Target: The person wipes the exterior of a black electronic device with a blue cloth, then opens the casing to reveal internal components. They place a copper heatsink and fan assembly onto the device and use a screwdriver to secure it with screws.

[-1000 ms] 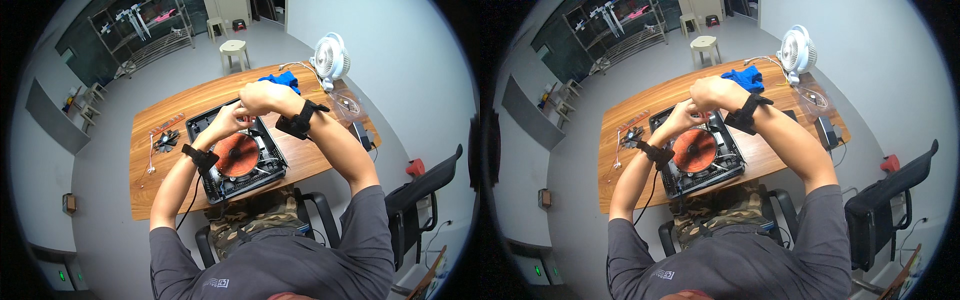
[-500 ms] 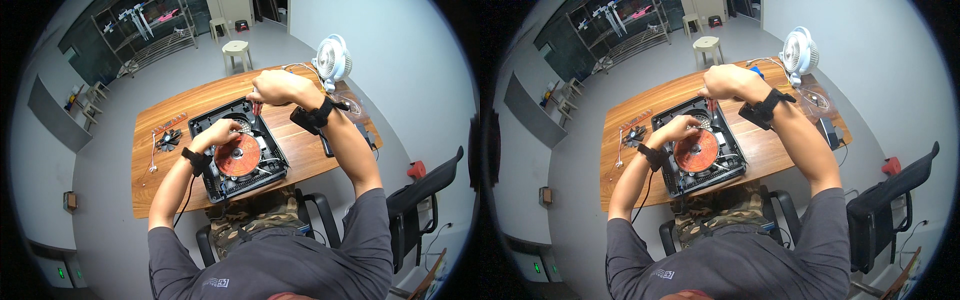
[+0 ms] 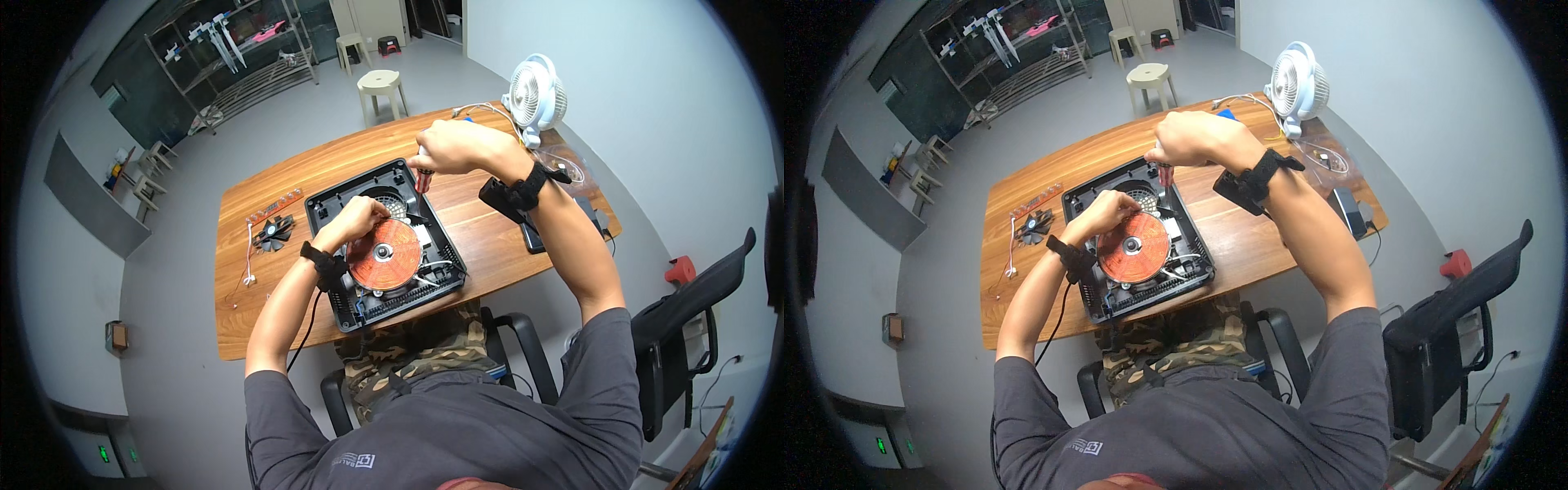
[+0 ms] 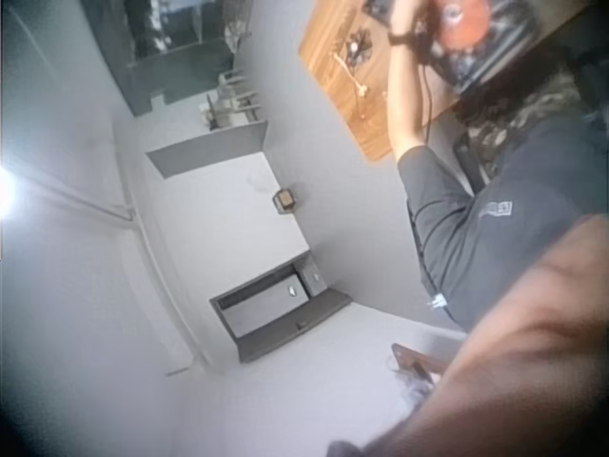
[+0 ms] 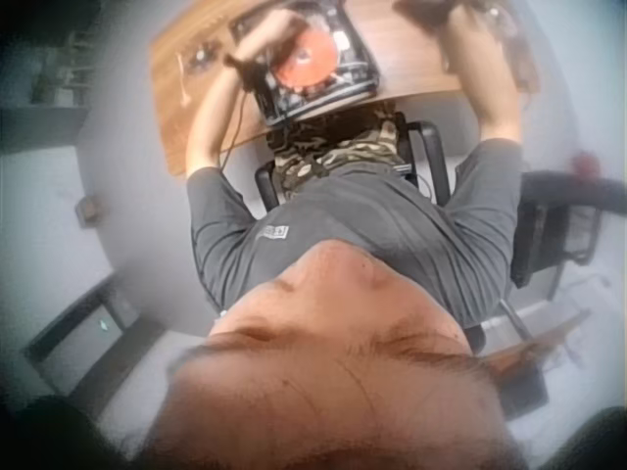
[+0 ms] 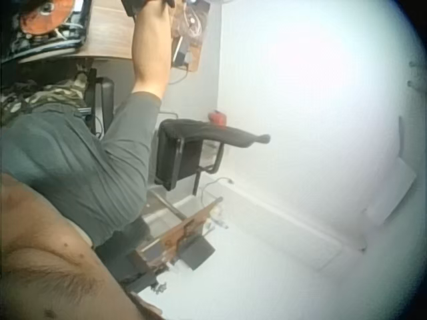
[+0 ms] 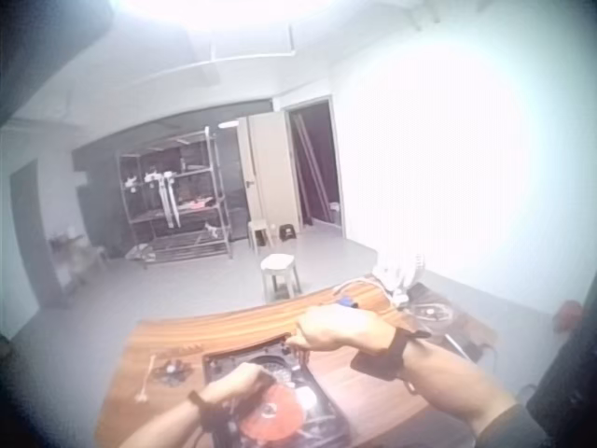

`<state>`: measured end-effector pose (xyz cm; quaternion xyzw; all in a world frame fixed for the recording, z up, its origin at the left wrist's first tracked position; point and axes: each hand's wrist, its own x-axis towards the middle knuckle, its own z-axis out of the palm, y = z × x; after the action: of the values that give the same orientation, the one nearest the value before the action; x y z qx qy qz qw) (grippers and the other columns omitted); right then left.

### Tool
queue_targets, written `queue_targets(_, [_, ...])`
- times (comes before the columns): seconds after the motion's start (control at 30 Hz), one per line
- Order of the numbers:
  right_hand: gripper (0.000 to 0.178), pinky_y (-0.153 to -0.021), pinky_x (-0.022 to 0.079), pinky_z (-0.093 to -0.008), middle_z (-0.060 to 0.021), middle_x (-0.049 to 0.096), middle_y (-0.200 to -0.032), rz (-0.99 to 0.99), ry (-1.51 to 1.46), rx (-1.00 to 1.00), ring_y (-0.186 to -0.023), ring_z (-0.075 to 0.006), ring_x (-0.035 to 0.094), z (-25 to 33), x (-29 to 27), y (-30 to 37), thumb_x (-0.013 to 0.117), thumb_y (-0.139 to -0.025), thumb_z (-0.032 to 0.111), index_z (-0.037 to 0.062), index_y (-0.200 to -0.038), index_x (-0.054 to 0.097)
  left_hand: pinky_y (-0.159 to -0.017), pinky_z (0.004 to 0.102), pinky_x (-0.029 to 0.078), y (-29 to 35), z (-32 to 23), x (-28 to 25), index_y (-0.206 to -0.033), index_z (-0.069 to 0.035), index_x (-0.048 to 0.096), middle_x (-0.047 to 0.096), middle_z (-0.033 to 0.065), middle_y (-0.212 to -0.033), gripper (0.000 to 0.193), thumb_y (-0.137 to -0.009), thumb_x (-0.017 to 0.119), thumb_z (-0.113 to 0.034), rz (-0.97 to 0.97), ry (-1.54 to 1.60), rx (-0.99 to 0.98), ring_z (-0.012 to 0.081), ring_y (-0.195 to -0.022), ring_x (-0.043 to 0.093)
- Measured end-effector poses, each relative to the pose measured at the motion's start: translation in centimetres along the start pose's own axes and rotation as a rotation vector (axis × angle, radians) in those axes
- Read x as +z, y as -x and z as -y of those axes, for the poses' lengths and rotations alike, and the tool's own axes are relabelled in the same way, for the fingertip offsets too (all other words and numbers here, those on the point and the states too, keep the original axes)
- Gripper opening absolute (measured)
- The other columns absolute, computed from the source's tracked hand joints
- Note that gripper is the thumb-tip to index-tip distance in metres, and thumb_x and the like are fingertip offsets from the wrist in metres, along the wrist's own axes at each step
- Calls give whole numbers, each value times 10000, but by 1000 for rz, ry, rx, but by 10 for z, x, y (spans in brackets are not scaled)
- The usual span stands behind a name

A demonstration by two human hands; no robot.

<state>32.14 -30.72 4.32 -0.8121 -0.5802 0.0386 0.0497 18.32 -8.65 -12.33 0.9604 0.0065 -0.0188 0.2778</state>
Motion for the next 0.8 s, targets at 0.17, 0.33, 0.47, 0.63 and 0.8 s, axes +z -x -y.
queue_targets(0.17, [563, -753, 573, -497, -263, 700, -780, -32, -5, -28, -764, -416, 706, -6, 9, -3, 571, -976, 477, -46, -847, 736, -856, 380, 581, -2, 1, 2, -1064, -12, 769, 747, 223, -1009, 231, -865, 655, 15, -2, -8, 44, 331, -937, 741])
queue_targets(0.33, [571, -688, 575, -472, -219, 680, -679, -12, 9, -3, -673, -377, 702, -9, 19, -10, 566, -988, 480, -37, -812, 731, -860, 394, 582, -4, 10, 7, -1110, -25, 757, 749, 204, -1042, 231, -891, 685, -22, 23, -32, 33, 317, -963, 741])
queue_targets(0.47, [590, -660, 572, -463, -198, 661, -623, -32, 2, -18, -632, -355, 699, -9, 19, -11, 564, -992, 483, -48, -788, 723, -857, 384, 585, -4, 6, 5, -1099, -31, 764, 753, 199, -1028, 226, -889, 684, -24, 17, -24, 24, 315, -948, 746])
queue_targets(0.63, [544, -708, 560, -490, -241, 690, -758, 37, -3, 9, -735, -412, 693, -1, 8, -5, 566, -1000, 465, -45, -881, 711, -859, 374, 586, -2, 11, 4, -1095, -28, 765, 755, 195, -1025, 227, -881, 688, -31, 0, -1, 23, 304, -945, 749])
queue_targets(0.8, [558, -731, 556, -516, -269, 685, -746, 4, -17, -76, -761, -453, 684, 7, 7, -2, 542, -1006, 465, -29, -837, 739, -874, 373, 581, 5, 9, -5, -1116, -4, 745, 757, 193, -1025, 274, -860, 732, -100, -27, -25, 19, 297, -961, 748])
